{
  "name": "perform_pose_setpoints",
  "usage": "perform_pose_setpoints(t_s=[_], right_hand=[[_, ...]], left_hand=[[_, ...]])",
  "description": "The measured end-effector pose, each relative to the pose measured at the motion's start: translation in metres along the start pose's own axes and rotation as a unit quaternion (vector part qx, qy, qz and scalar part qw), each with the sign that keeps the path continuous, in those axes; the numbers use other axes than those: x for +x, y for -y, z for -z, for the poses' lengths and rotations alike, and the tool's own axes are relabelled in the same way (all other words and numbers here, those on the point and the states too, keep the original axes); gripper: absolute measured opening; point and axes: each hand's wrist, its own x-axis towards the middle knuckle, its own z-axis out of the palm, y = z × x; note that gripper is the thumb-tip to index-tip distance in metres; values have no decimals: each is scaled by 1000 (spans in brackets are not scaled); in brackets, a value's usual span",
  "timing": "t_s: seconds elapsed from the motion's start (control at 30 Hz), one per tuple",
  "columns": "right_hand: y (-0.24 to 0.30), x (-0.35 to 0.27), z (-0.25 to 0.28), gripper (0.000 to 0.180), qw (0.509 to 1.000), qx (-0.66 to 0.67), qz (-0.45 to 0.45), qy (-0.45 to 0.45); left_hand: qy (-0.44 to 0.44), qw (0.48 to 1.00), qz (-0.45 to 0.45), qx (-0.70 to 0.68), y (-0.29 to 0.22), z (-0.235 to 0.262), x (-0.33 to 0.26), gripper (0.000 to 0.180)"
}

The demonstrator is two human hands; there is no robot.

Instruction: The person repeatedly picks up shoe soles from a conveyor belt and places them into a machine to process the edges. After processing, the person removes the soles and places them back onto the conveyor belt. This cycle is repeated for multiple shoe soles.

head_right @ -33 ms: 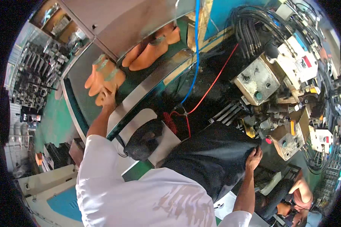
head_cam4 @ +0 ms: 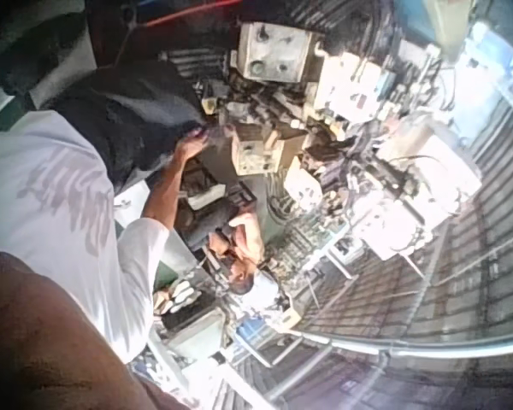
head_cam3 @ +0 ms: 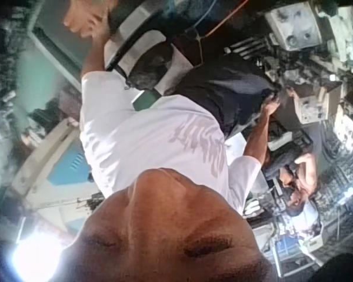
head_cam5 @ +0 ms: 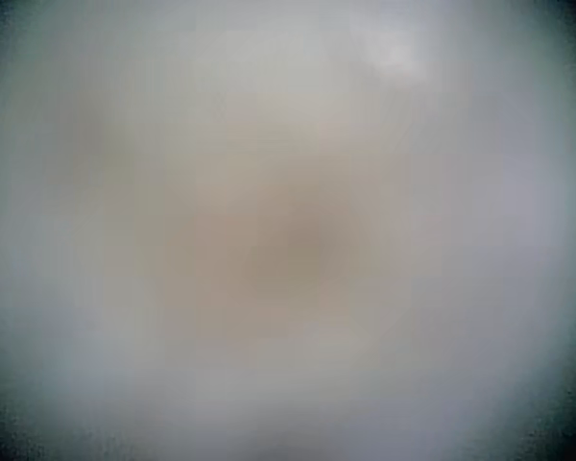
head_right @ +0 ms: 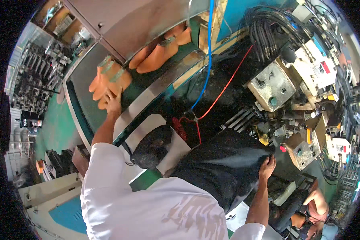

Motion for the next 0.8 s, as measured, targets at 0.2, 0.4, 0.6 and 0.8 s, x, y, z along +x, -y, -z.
perform_pose_setpoints(t_s=[0.2,0.4,0.6,0.8], right_hand=[[15,-1,2,58,996,-43,-27,74],[2,-15,29,61,989,-101,-14,109],[-10,-32,41,58,989,-52,-56,126],[19,-36,55,57,987,-37,-54,148]], left_hand=[[16,999,30,6,16,-3,40,92],[27,998,49,33,40,-3,71,94],[61,997,57,2,63,6,108,98],[53,996,75,0,93,-6,134,96]])
